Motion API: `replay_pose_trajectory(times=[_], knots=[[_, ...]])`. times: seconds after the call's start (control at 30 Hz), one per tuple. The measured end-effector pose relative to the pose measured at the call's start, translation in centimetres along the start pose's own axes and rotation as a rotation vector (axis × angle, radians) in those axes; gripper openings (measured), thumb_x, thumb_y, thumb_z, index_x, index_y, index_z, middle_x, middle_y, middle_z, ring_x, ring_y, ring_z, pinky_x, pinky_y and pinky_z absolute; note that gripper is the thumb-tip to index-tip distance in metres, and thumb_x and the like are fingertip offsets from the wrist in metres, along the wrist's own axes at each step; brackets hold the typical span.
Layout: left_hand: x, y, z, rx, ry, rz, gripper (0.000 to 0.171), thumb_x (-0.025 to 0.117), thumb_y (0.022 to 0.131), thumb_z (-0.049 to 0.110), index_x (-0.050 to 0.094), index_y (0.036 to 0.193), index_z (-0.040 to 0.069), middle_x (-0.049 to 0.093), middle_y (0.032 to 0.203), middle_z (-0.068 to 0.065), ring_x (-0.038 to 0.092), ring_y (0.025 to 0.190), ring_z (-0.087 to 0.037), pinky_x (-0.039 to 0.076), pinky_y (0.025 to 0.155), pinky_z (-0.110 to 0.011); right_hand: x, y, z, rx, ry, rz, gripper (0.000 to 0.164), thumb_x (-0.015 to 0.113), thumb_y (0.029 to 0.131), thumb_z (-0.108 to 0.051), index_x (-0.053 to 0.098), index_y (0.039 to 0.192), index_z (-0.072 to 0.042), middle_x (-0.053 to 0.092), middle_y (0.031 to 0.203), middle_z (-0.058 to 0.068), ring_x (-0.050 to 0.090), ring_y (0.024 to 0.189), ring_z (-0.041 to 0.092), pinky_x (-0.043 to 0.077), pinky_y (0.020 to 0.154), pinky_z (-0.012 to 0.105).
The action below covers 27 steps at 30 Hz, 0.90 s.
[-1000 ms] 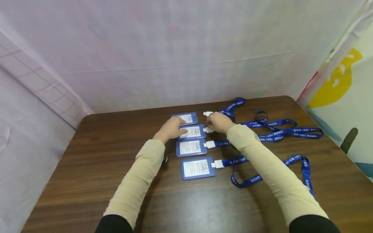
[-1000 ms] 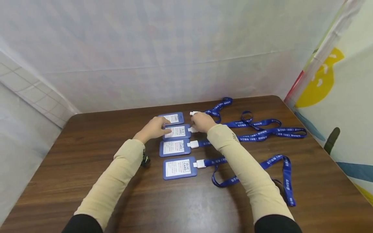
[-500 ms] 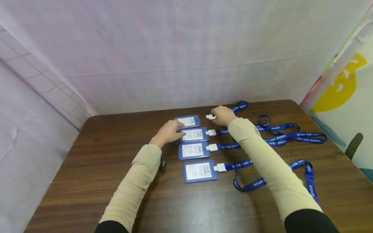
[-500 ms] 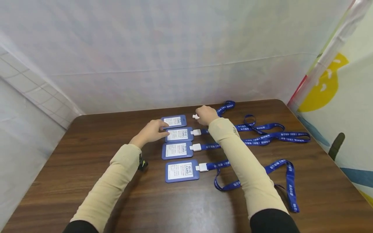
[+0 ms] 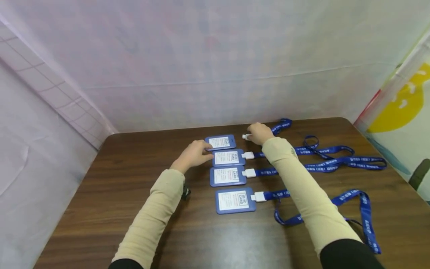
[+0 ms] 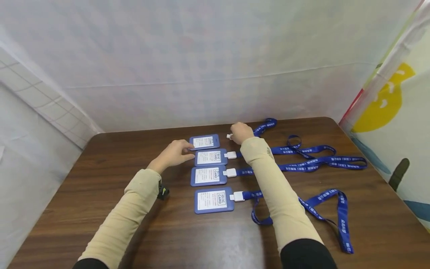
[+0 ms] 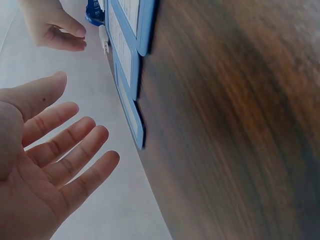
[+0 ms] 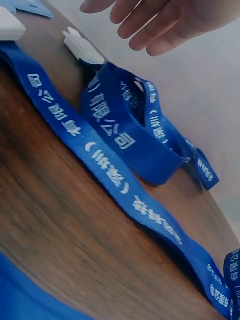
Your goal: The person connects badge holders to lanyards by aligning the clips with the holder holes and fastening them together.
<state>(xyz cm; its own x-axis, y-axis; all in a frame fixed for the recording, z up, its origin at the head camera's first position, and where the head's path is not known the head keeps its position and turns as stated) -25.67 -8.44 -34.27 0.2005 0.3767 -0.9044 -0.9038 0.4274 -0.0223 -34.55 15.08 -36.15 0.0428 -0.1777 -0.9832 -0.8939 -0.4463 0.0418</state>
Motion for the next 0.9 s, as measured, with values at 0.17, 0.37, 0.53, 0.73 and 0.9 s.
replay_pose_trajectory(times=[0.17, 0.37, 0.53, 0.73, 0.9], knots=[[-0.1, -0.2, 0.0, -0.016, 0.001, 0.000, 0.034, 0.065, 0.085, 0.017, 0.060, 0.113, -0.001, 0.059, 0.110, -0.017, 0.060, 0.096, -0.026, 0.050, 0.082, -0.036, 0.8, 0.6, 0.1, 0.020, -0.005, -0.004, 0.020, 0.064, 0.082, -0.016, 0.066, 0.094, 0.001, 0.064, 0.096, 0.017, 0.059, 0.090, 0.035, 0.048, 0.078, 0.047], [-0.2, -0.3, -0.1, -0.023, 0.018, 0.002, 0.036, 0.064, 0.085, 0.019, 0.060, 0.115, -0.001, 0.059, 0.109, -0.017, 0.060, 0.096, -0.027, 0.049, 0.082, -0.036, 1.1, 1.2, 0.4, 0.052, -0.029, -0.015, 0.018, 0.067, 0.080, -0.015, 0.065, 0.090, 0.000, 0.063, 0.095, 0.018, 0.059, 0.088, 0.035, 0.049, 0.073, 0.047], [-0.4, -0.4, -0.5, -0.035, 0.009, -0.006, 0.037, 0.062, 0.087, 0.020, 0.058, 0.117, -0.001, 0.059, 0.112, -0.017, 0.058, 0.098, -0.028, 0.049, 0.083, -0.037, 1.4, 1.6, 0.7, 0.076, -0.025, -0.030, 0.018, 0.068, 0.079, -0.015, 0.064, 0.088, 0.000, 0.062, 0.094, 0.018, 0.058, 0.088, 0.035, 0.049, 0.073, 0.048], [-0.6, -0.7, -0.7, -0.054, 0.005, -0.011, 0.036, 0.060, 0.088, 0.021, 0.058, 0.117, -0.001, 0.058, 0.114, -0.015, 0.057, 0.101, -0.028, 0.047, 0.086, -0.039, 2.2, 1.7, 1.3, 0.104, -0.021, -0.033, 0.016, 0.068, 0.078, -0.015, 0.063, 0.086, -0.001, 0.062, 0.093, 0.018, 0.059, 0.086, 0.035, 0.050, 0.073, 0.048], [-0.4, -0.3, -1.0, -0.041, 0.016, 0.011, 0.035, 0.061, 0.087, 0.019, 0.059, 0.115, -0.002, 0.059, 0.108, -0.016, 0.057, 0.098, -0.027, 0.048, 0.084, -0.039, 2.4, 1.4, 1.1, 0.106, -0.018, -0.007, 0.016, 0.069, 0.077, -0.013, 0.063, 0.086, 0.000, 0.062, 0.093, 0.020, 0.060, 0.085, 0.036, 0.050, 0.072, 0.048]])
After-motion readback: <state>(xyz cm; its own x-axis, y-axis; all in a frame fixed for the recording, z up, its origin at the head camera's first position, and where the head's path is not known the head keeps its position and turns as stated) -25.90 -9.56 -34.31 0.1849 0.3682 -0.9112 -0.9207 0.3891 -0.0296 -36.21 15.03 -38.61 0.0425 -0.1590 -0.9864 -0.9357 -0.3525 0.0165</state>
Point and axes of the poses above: each hand's wrist, its own y-axis towards the middle knuckle, its own x-axis out of the palm, z = x × y, the point moved 2 cm from there along y, towards the middle knuckle
